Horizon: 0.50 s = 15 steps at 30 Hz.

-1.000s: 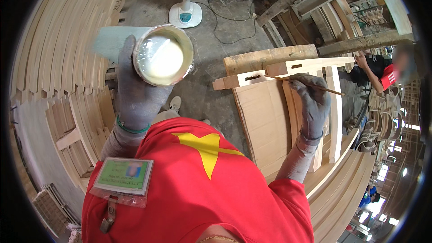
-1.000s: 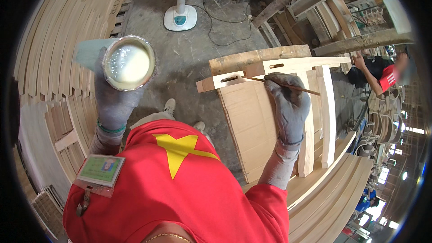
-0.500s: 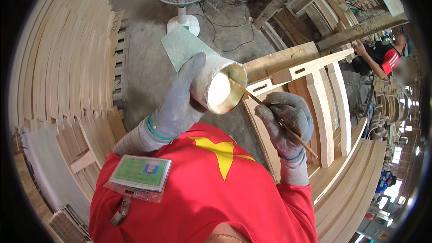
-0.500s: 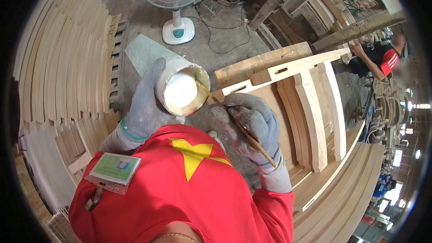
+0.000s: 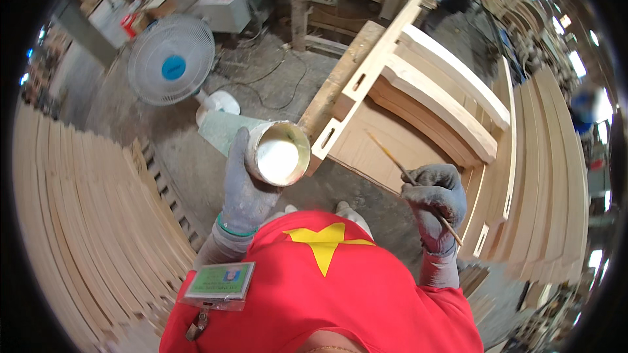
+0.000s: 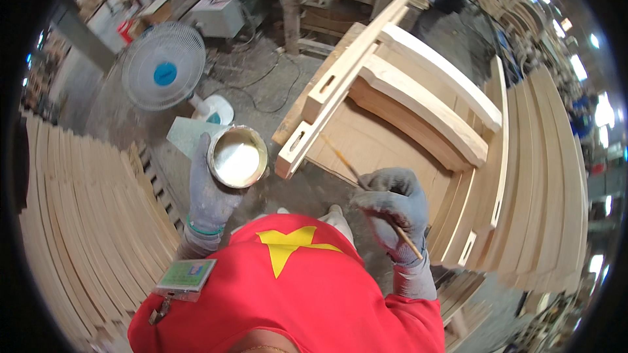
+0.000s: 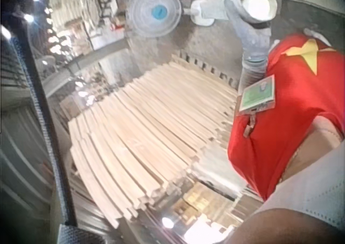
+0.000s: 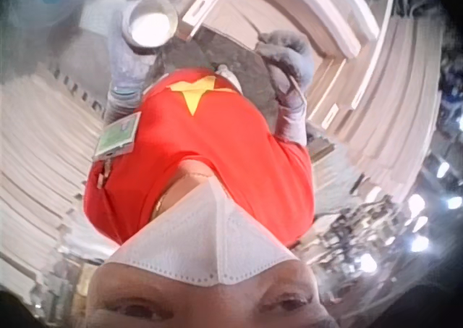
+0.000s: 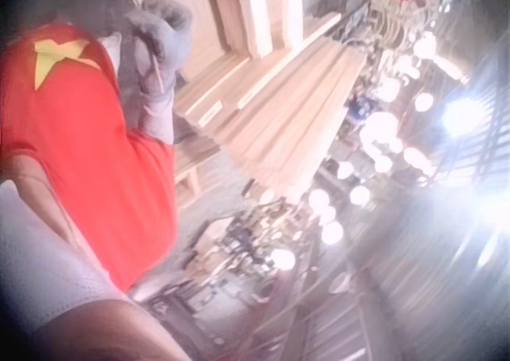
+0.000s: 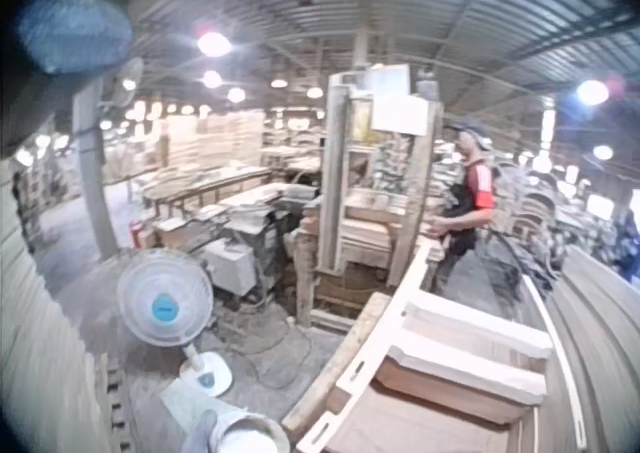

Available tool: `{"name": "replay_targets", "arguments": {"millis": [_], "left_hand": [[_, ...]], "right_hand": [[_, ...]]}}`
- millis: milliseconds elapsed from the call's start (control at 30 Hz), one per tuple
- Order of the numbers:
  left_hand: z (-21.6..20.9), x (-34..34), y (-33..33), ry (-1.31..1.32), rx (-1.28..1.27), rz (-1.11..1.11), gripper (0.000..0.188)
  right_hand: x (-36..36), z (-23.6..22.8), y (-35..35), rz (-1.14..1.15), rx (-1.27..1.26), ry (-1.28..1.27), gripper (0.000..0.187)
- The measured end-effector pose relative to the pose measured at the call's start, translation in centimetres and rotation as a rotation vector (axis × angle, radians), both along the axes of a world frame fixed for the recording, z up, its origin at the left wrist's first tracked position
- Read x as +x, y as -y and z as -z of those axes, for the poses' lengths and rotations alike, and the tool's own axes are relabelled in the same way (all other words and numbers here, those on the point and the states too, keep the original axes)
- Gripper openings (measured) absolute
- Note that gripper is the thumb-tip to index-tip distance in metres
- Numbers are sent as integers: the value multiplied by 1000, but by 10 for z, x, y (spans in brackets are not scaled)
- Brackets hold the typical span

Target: The person applies a white liquid to wooden chair frames using a brush. They repeatedly dip the brush into a small container and paint the edges and surfaces of the chair parts. The person occasionally repositions the chair to access different areas.

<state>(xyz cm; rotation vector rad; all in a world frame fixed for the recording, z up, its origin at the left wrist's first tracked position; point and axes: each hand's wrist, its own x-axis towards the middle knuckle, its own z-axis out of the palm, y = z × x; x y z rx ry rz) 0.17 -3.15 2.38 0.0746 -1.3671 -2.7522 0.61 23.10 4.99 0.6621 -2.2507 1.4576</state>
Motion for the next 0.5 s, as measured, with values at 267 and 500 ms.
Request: {"name": "replay_targets", "arguments": {"millis": [267,500], "left_hand": [[21,-15,-66,51,-83,522,39],[134,-45,-142,688,466,874,46]], "right_hand": [[49,66,-29,579,163,17,27],[64,97,-63,632,162,100,28]]}}
